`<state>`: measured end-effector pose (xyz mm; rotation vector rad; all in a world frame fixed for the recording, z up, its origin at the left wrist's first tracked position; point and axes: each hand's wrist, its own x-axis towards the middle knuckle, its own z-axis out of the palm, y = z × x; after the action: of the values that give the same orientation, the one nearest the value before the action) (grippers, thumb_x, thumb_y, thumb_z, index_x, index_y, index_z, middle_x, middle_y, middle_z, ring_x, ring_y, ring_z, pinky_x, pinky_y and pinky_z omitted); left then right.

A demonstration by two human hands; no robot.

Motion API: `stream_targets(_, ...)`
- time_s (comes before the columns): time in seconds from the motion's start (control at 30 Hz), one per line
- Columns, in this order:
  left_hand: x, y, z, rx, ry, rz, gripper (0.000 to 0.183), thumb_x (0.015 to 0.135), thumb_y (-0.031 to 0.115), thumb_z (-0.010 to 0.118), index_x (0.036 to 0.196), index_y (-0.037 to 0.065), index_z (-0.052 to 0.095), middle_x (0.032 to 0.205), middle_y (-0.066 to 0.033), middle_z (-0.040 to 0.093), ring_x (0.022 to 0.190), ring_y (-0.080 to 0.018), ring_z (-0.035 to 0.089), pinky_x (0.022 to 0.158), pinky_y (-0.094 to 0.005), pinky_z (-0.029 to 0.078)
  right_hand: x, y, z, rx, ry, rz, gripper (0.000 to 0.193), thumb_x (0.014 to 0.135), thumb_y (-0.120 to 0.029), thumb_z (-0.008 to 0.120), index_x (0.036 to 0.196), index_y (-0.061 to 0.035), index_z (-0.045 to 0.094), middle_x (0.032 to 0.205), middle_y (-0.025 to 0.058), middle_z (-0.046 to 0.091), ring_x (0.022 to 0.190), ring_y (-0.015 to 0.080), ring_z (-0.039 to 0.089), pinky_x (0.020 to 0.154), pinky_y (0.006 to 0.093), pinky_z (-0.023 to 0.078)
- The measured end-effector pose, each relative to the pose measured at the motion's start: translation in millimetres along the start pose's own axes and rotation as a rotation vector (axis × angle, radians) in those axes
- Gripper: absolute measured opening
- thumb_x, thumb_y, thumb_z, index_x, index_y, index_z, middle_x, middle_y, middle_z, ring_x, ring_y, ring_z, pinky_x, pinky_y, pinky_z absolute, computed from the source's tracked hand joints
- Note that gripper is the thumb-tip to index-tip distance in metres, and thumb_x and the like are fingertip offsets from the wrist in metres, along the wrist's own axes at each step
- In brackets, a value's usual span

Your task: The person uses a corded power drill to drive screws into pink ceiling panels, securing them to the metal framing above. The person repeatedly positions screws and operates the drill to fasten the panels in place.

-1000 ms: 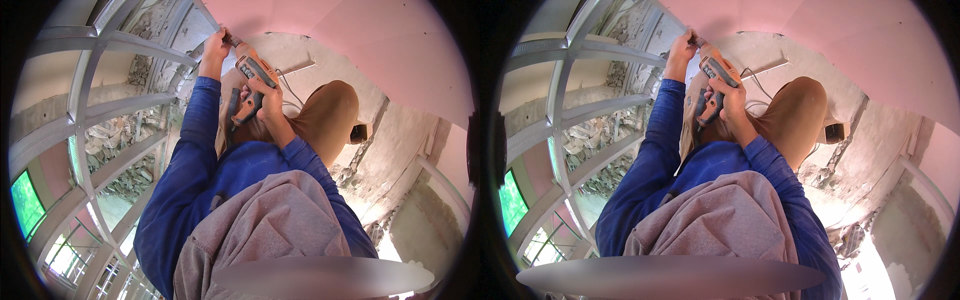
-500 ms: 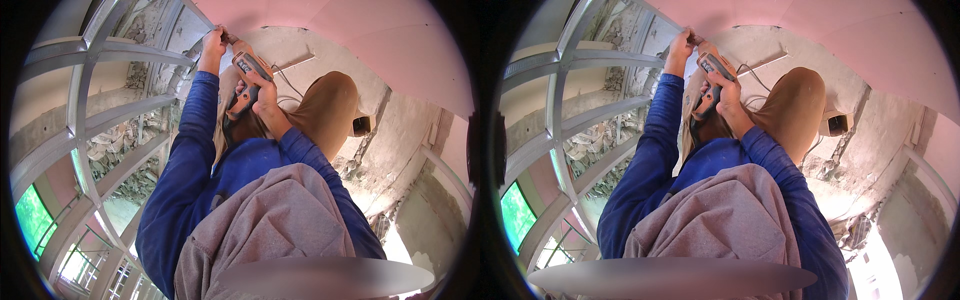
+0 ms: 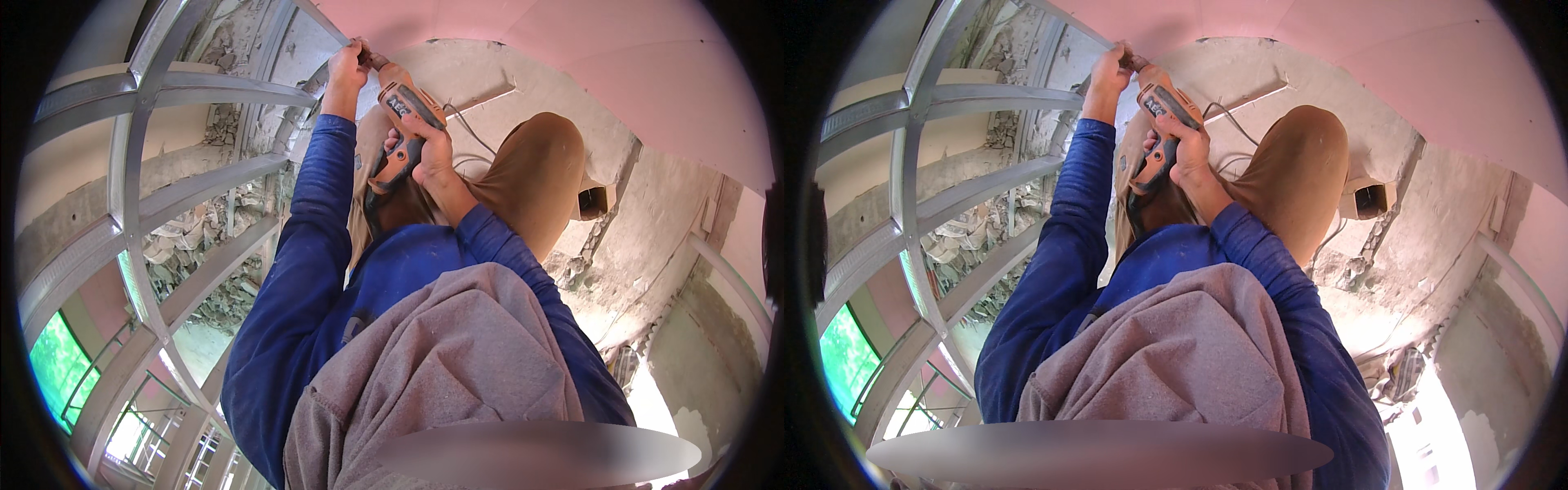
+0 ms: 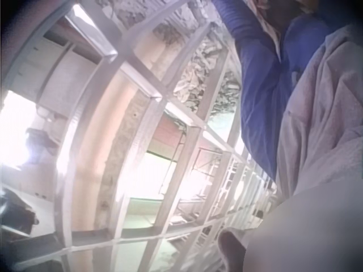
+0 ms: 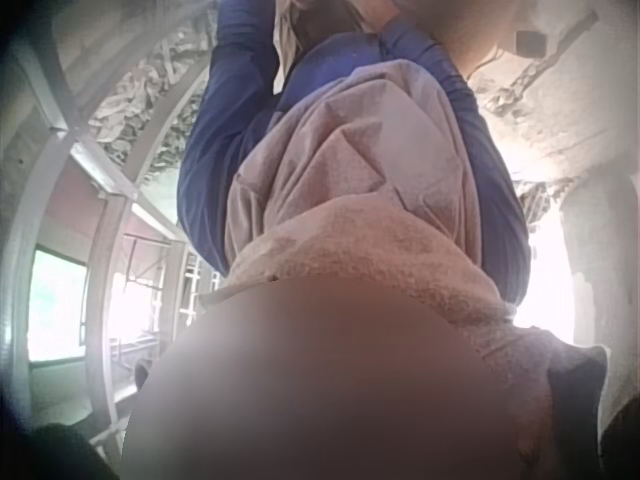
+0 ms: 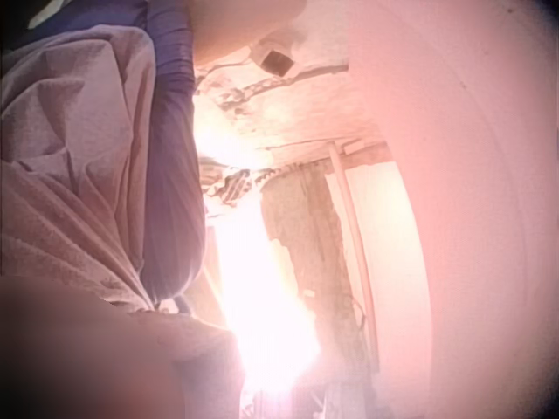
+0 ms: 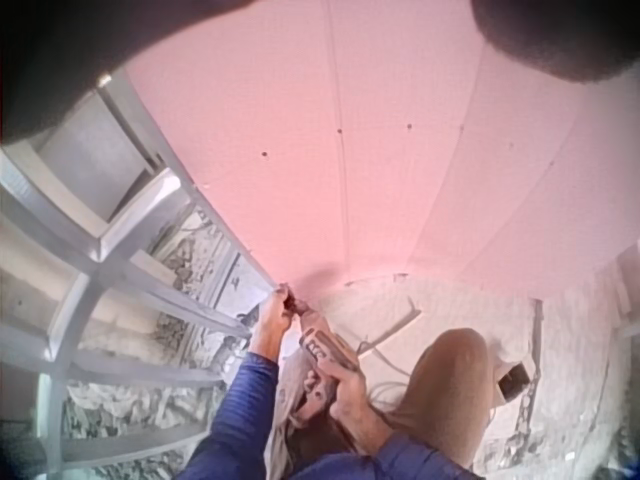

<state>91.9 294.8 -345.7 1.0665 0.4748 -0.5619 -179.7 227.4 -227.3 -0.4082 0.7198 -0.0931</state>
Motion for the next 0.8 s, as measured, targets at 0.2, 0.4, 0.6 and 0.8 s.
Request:
stream_targets(0.2, -4, 0, 1, 0.035, 0.013, 0.011, 0.013, 0.110, 0.014, 0.063, 0.114, 0.009, 0.074, 0.098, -0.0042, 0.075, 0.091, -0.0219, 0.070, 0.079, -0.0449, 0.055, 1, -2, -2, 0.018, -0.017, 0.041, 0.043, 0.096, -0.017, 0.082, 0.130, 0.0009, 0.064, 0.093, 0.0177, 0.068, 0.076, 0.0284, 0.070, 0.075, 0.0452, 0.064)
stream_targets(0.4, -18, 12, 10, 0.247, 0.170, 0.045, 0.019, 0.107, 0.024, 0.072, 0.111, 0.005, 0.074, 0.096, -0.0067, 0.074, 0.088, -0.0209, 0.069, 0.077, -0.0419, 0.054, 4, -1, -5, 0.034, -0.020, 0.073, 0.041, 0.096, -0.018, 0.082, 0.129, -0.0001, 0.064, 0.094, 0.0176, 0.068, 0.077, 0.0286, 0.070, 0.075, 0.0458, 0.064)
stream_targets(0.6, -52, 46, 10, 0.513, 0.265, 0.653, 0.035, 0.087, 0.024, 0.096, 0.100, 0.001, 0.072, 0.082, -0.0036, 0.069, 0.068, -0.0125, 0.057, 0.060, -0.0305, 0.045, 5, -6, -7, -0.005, -0.015, 0.081, 0.032, 0.096, -0.016, 0.081, 0.121, -0.0032, 0.066, 0.093, 0.0160, 0.069, 0.076, 0.0284, 0.070, 0.073, 0.0458, 0.064)
stream_targets(0.8, -64, 93, 22, 0.719, -0.057, 0.902, 0.031, 0.083, 0.021, 0.098, 0.103, 0.004, 0.082, 0.079, 0.0039, 0.071, 0.068, -0.0087, 0.056, 0.061, -0.0296, 0.044, 5, -8, -3, -0.026, 0.018, 0.056, 0.023, 0.094, -0.013, 0.081, 0.111, -0.0051, 0.068, 0.093, 0.0147, 0.070, 0.077, 0.0278, 0.071, 0.070, 0.0440, 0.064)
